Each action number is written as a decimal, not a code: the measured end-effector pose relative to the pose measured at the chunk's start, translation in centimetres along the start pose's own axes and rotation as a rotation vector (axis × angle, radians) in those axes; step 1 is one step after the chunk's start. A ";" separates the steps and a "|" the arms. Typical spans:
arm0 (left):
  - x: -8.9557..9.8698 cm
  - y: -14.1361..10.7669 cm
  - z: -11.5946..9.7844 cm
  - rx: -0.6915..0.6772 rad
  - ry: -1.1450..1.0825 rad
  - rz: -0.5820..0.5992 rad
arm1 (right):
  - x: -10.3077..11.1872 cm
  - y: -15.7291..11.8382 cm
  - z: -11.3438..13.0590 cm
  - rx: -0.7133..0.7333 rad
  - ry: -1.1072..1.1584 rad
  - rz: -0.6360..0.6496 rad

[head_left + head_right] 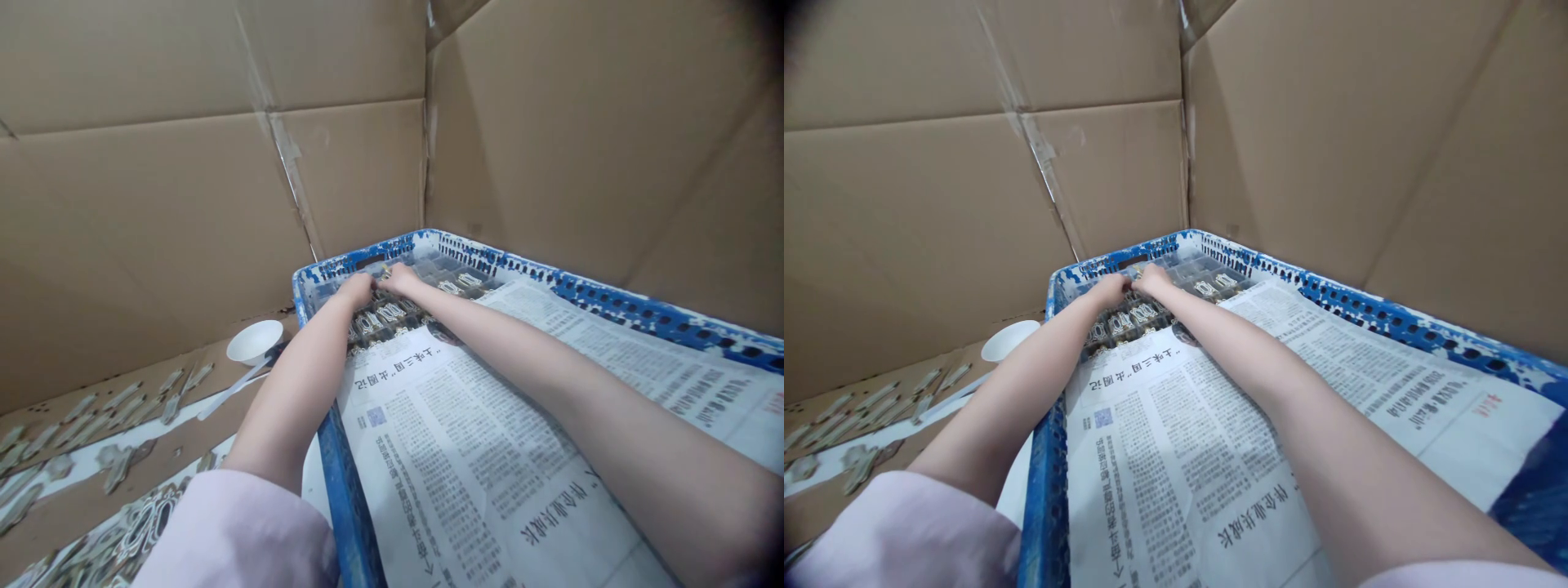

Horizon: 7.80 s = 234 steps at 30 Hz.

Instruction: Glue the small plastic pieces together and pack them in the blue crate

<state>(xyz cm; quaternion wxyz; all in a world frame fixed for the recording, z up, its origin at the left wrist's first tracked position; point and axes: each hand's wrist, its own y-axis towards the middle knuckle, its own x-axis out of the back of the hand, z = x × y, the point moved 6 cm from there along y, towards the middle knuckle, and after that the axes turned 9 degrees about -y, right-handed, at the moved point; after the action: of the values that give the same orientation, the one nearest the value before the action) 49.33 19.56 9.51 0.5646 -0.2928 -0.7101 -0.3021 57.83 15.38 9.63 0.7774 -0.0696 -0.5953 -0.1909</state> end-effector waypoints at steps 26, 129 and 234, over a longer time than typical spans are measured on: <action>-0.8 0.0 0.0 0.093 -0.071 0.083 | 0.1 -0.9 0.5 0.044 -0.099 -0.085; 0.7 0.6 0.5 0.180 -0.908 -0.340 | -1.8 0.4 -1.1 -0.070 1.283 0.197; 1.2 0.5 -0.9 0.071 -1.224 -0.204 | -0.3 -0.5 -2.0 -0.037 1.082 0.056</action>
<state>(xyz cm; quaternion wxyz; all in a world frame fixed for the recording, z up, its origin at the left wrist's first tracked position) 50.07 19.26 10.87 0.0328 -0.3246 -0.9390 -0.1084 59.32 14.29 8.70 0.9764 0.0093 -0.1043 -0.1889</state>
